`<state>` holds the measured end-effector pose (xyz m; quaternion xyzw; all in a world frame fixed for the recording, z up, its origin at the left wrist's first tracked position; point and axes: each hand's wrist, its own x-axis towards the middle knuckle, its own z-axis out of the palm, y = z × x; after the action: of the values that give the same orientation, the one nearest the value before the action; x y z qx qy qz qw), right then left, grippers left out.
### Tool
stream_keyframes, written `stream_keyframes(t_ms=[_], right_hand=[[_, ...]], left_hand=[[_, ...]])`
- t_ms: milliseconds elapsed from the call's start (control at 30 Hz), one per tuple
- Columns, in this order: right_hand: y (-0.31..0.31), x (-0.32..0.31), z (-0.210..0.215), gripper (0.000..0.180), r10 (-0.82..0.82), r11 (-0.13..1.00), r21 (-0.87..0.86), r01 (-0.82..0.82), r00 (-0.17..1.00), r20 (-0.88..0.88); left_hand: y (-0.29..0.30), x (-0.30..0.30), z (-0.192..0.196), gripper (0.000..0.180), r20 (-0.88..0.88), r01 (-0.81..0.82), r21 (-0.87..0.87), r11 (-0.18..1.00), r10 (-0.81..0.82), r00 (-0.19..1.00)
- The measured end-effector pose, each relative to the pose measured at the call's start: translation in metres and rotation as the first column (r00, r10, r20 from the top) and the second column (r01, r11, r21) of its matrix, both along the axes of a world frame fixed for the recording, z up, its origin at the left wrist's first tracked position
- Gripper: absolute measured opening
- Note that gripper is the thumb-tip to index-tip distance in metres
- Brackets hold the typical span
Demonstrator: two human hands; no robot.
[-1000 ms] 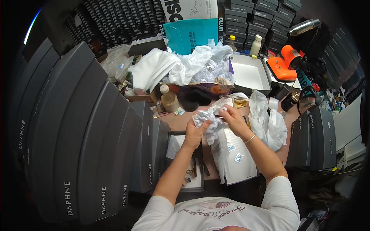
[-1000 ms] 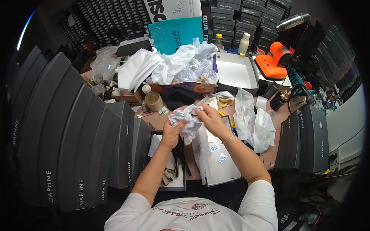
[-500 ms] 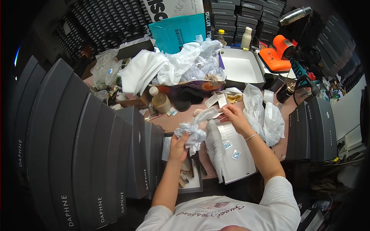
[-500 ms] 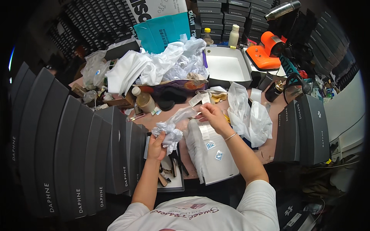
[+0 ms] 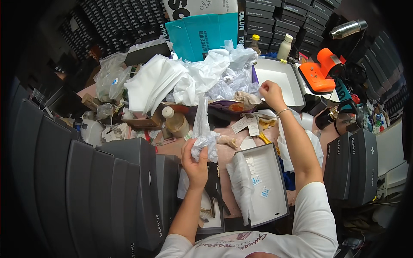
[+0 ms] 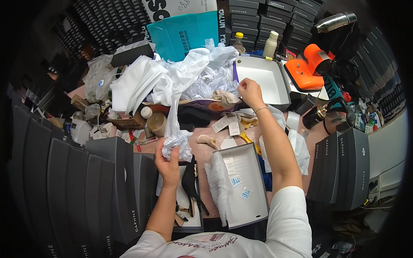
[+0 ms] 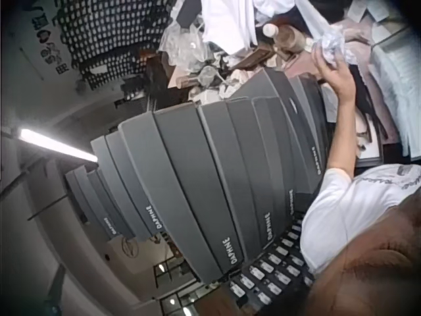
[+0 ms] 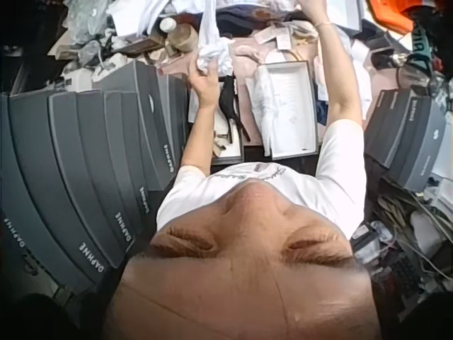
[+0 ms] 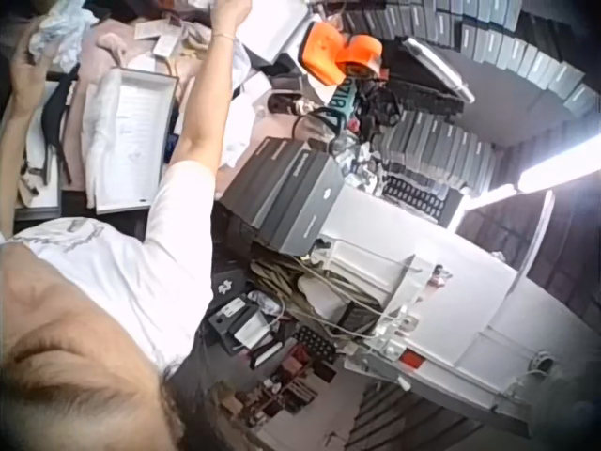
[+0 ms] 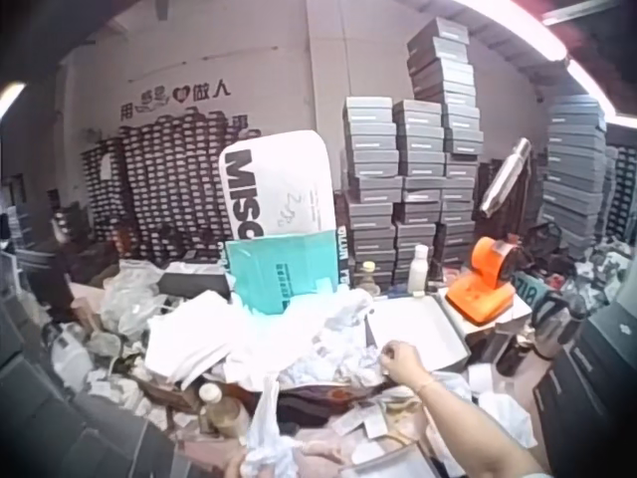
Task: Packing a pair of high-heeled shoes into a shoebox with protective paper and foam inserts.
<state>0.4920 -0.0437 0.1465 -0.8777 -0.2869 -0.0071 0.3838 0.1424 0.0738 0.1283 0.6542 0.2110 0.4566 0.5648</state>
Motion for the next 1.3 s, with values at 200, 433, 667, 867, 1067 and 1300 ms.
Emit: stream_keyframes(t_ms=[200,433,667,867,1067,1300], right_hand=[[0.001,0.011,0.007,0.01,0.053,0.829,0.542,0.139,0.945,-0.324],[0.001,0.007,0.006,0.011,0.234,0.693,0.678,0.245,0.814,-0.532],[-0.016,0.004,-0.013,0.04,0.109,0.867,0.497,-0.036,0.987,-0.118],[0.013,-0.023,0.004,0.062,0.034,0.965,0.217,-0.144,0.895,0.445],[0.019,-0.003,-0.018,0.023,0.269,0.945,-0.295,-0.143,0.853,0.448],[0.026,-0.024,-0.009,0.033,0.317,0.869,-0.482,-0.112,0.874,0.368]], left_hand=[[0.003,0.064,0.035,0.037,0.04,-0.071,0.341,0.937,0.061,0.997],[0.044,0.205,0.044,0.048,-0.205,0.106,0.756,0.646,0.08,0.976],[0.021,0.236,-0.005,0.042,-0.42,0.441,0.792,0.423,-0.147,0.896],[0.015,0.229,-0.018,0.032,-0.45,0.478,0.791,0.382,-0.167,0.877],[0.031,0.215,0.0,0.014,-0.365,0.484,0.694,0.533,-0.318,0.875],[0.114,0.221,0.008,0.048,-0.369,0.208,0.856,0.474,0.276,0.888]])
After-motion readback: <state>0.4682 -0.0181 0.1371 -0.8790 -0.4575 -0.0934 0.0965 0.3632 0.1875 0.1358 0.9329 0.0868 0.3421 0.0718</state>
